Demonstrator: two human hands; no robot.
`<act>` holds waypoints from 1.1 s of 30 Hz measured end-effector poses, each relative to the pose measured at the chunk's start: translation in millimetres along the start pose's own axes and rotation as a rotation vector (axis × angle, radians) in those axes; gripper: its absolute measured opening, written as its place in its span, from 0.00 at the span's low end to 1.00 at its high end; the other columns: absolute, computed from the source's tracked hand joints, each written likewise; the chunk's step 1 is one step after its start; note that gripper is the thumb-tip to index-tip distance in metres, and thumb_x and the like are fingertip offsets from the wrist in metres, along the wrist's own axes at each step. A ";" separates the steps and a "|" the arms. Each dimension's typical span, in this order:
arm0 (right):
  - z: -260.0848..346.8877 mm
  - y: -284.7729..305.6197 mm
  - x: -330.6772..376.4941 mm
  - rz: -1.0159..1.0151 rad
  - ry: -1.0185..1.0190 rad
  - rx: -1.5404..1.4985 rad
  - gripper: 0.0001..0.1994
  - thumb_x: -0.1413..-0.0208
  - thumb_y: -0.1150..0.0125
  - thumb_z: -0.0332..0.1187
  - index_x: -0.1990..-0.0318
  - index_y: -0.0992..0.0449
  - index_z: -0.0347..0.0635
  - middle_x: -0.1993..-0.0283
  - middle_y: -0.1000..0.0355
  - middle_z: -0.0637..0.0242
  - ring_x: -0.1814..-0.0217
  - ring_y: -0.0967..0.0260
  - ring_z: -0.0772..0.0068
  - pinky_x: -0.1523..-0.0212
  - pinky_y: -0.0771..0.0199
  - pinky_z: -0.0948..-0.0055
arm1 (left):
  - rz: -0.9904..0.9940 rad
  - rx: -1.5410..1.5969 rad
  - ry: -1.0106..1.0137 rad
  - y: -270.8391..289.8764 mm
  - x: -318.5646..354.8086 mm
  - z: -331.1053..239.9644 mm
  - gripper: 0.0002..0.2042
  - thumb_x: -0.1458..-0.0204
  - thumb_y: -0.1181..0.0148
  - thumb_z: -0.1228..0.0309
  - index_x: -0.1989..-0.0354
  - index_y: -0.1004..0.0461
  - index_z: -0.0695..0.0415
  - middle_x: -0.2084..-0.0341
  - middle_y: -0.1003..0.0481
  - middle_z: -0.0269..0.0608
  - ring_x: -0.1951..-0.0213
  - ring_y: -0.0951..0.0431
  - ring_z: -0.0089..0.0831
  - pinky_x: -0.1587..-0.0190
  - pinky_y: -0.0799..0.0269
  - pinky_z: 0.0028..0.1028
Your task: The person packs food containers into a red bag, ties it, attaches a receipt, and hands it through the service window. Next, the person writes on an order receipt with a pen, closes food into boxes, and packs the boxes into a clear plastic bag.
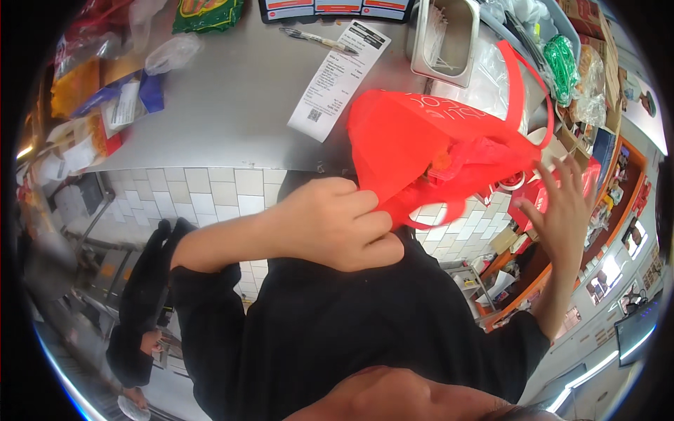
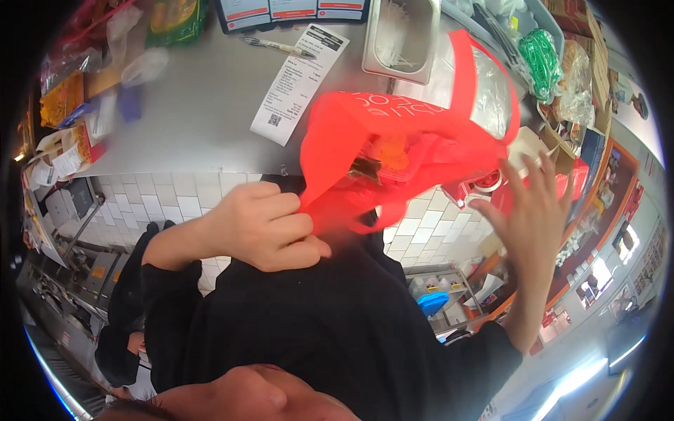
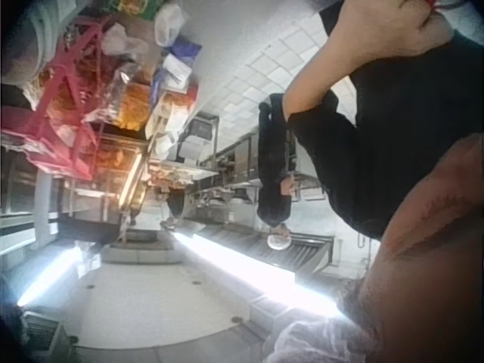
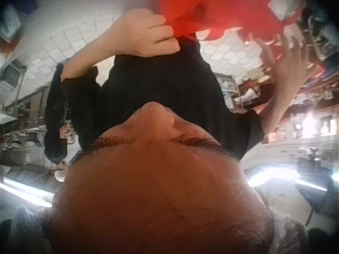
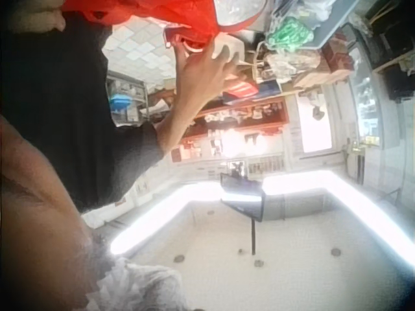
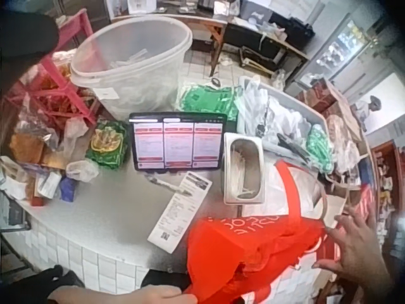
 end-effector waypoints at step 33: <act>139.1 -79.2 -10.2 -0.799 -0.167 -2.063 0.05 0.47 0.45 0.27 0.63 0.30 0.37 0.66 0.32 0.65 0.60 0.34 0.73 0.60 0.32 0.69 | 0.086 0.127 0.088 -117.6 -76.8 28.8 0.34 0.58 0.40 0.61 0.42 0.43 0.62 0.44 0.42 0.53 0.41 0.43 0.48 0.39 0.51 0.46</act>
Point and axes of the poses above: each hand's wrist, its own x-axis away from the middle knuckle, its own y-axis out of the back of the hand, z = x × y, the point moved 6 cm from there along -x, towards the middle knuckle
